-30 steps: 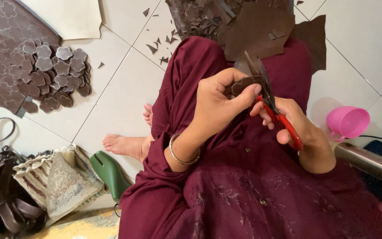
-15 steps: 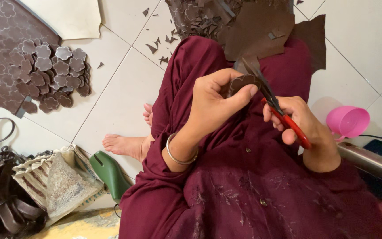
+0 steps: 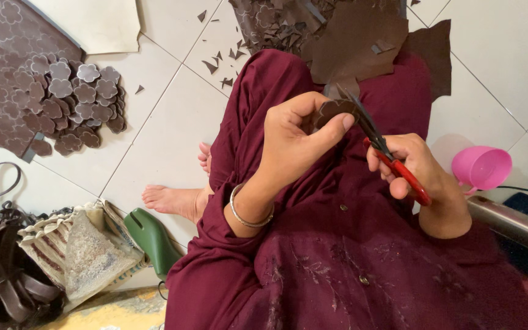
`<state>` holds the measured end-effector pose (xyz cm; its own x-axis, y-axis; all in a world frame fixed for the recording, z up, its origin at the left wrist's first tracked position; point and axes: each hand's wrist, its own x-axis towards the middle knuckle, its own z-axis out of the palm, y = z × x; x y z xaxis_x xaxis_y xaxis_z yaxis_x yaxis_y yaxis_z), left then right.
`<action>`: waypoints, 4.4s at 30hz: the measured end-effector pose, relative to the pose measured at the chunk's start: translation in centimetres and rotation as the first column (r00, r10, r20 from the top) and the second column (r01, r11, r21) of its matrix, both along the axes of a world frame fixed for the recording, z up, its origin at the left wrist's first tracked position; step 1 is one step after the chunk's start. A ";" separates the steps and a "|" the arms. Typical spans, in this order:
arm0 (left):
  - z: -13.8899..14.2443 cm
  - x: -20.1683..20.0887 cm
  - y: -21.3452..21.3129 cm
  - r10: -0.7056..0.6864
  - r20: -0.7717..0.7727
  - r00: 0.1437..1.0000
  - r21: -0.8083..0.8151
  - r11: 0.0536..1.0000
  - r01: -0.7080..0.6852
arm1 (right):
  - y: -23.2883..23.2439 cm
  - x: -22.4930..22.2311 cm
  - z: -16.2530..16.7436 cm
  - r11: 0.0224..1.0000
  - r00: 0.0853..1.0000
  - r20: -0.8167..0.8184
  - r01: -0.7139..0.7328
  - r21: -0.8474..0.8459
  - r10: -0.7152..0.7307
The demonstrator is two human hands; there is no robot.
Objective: The person sits on the floor and uses red-handled scissors to cut flower-shaped pieces from a brown patterned fabric. They hold the fabric with one hand and cut along the outlines with the other, placing the cut pieces on the floor.
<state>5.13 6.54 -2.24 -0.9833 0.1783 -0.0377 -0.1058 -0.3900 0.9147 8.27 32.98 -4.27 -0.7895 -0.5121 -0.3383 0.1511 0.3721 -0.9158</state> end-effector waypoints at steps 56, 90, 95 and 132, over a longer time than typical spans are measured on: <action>1.6 -1.6 -0.2 -0.048 -0.079 0.996 -0.389 0.921 0.014 | 0.4 -0.7 2.4 0.974 0.979 0.065 0.201 -0.104 -0.195; -11.7 0.8 5.0 -0.304 -0.054 0.951 -0.413 0.874 0.256 | -1.7 2.1 -3.4 0.788 0.788 0.055 0.615 -0.015 -0.613; -14.1 -0.7 0.0 0.075 0.065 0.995 -0.168 0.984 -0.063 | -0.9 2.6 -3.3 0.793 0.792 0.023 0.610 0.011 -0.610; -11.9 0.9 5.2 0.055 0.014 0.998 -0.306 0.951 -0.048 | 0.4 2.7 -6.4 0.692 0.739 0.152 0.670 -0.269 -0.657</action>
